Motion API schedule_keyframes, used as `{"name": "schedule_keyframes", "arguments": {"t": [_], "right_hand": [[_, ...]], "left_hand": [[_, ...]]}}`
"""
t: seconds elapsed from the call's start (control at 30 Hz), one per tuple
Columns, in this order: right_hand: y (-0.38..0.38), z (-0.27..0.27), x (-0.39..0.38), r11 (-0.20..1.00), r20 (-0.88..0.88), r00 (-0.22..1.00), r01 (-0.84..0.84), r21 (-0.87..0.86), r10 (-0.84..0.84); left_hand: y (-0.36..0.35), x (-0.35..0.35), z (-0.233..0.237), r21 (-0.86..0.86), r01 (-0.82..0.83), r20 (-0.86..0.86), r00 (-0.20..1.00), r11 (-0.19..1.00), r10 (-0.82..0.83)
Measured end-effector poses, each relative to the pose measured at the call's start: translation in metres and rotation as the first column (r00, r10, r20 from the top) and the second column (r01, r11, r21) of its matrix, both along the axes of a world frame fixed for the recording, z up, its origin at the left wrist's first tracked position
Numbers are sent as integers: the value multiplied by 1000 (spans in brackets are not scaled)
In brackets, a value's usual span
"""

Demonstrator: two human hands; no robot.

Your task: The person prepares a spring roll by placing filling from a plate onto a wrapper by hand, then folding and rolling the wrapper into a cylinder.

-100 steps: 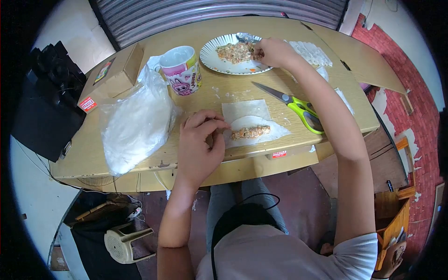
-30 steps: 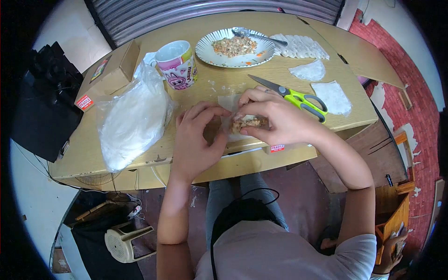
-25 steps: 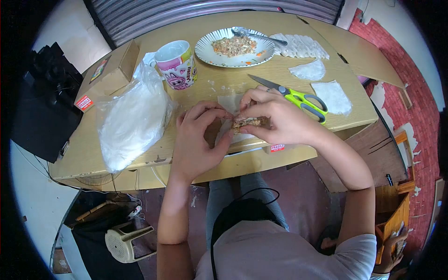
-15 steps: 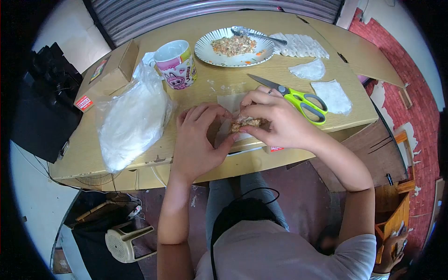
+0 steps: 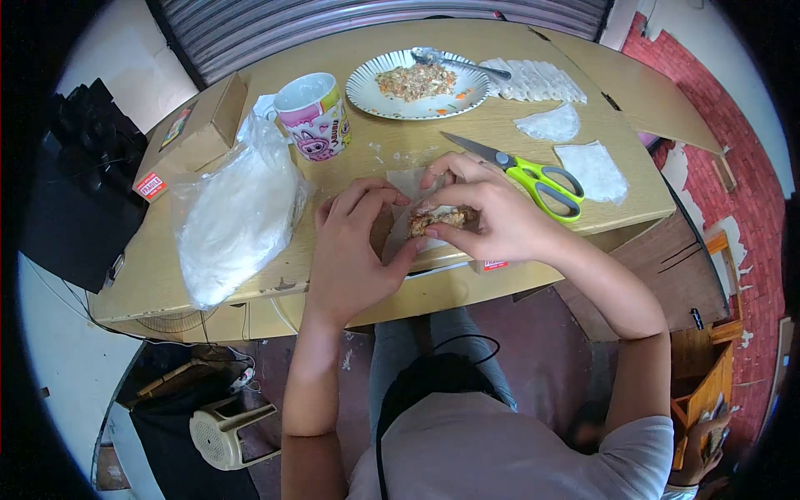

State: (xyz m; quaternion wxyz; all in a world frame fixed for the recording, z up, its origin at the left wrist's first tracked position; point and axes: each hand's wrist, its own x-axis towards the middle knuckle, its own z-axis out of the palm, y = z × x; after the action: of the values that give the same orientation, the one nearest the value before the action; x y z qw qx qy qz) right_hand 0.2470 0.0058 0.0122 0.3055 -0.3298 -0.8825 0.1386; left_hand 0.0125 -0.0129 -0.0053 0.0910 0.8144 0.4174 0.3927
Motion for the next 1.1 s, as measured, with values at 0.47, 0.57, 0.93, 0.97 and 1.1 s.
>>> {"name": "schedule_keyframes", "arguments": {"t": [0.47, 0.57, 0.93, 0.97, 1.1], "right_hand": [[0, -3, 2, 997, -2, 1000, 6, 76, -6], [-1, -2, 4, 994, 31, 999, 26, 110, -29], [-2, 0, 7, 991, 8, 1000, -30, 133, 29], [-2, -1, 8, 990, -9, 1000, -18, 139, 19], [-4, 2, 10, 992, 11, 1000, 7, 126, -9]], "left_hand": [[-1, -1, 1, -19, 4, -38, 999, 1000, -5], [0, -1, -3, -29, 0, -5, 1000, 1000, 0], [-1, -2, 2, -1, 8, -50, 999, 1000, -8], [-1, -3, 0, 13, 23, -60, 998, 1000, -22], [1, -3, -1, -21, 40, -23, 999, 999, -41]]}}
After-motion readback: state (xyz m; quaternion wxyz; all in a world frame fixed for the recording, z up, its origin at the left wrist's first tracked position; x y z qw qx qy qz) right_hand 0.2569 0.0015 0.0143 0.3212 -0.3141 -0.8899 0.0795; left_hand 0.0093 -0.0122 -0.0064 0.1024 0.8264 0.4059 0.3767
